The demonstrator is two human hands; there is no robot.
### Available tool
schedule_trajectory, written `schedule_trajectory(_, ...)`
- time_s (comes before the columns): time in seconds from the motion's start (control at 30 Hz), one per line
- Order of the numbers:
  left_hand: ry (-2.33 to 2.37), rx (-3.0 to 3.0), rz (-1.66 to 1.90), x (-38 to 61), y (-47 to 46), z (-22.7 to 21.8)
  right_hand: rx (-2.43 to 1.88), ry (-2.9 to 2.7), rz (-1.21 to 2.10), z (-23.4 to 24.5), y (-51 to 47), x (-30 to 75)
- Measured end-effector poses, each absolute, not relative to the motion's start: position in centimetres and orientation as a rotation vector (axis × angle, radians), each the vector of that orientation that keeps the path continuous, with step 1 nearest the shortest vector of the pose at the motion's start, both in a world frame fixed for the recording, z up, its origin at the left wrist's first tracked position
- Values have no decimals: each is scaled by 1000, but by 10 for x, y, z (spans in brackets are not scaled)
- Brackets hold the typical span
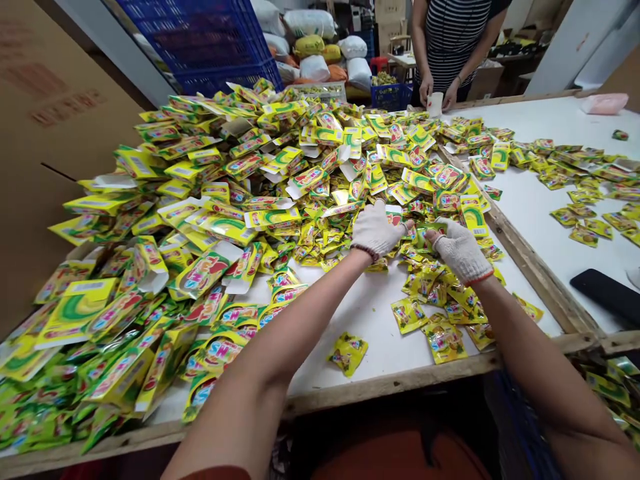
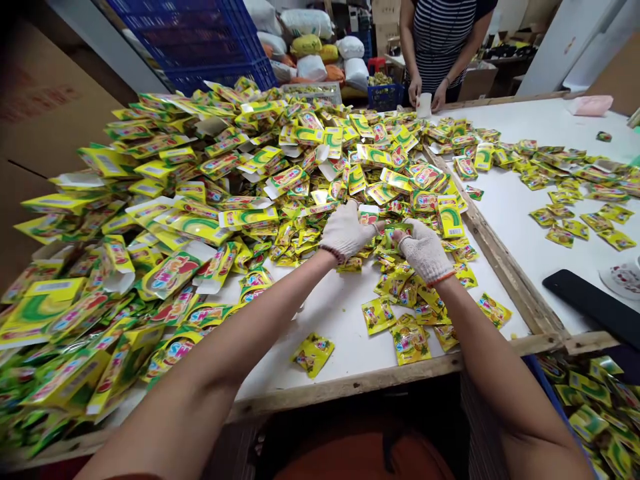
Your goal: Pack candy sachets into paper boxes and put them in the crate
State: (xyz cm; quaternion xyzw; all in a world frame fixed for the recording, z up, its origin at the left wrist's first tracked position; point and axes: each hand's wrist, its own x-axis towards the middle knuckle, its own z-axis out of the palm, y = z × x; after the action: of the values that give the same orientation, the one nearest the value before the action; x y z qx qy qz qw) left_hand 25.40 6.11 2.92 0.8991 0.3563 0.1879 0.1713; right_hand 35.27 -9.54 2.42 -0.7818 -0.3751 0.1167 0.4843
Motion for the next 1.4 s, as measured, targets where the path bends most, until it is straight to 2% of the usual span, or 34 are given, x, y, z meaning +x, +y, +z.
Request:
schedule_trajectory(0.13, 1094, 2702, 277, 270, 61, 31, -1870, -926, 219, 21, -97, 357)
schedule_trajectory(0.33, 769, 2766, 383, 188, 30, 38, -1795, -954, 155, 33, -105, 341)
schedule_trajectory(0.53, 661, 2649, 463, 121, 1, 15, -1720, -1203, 276, 34, -99, 302)
schedule_trajectory(0.93, 564, 2570, 481, 109, 13, 5, -1715, -1393, 691, 30, -95, 308)
schedule_trajectory(1.17, 485, 2702, 546, 113, 11, -6, -1866, -1547, 491, 26, -89, 294)
schedule_trajectory(1.3, 544, 2733, 672, 113, 13, -9, -1742, -1230, 655, 26, -90, 297)
schedule_trajectory(1.4, 525, 2758, 714, 113, 14, -12, -1759, -1260, 608, 26, -90, 297)
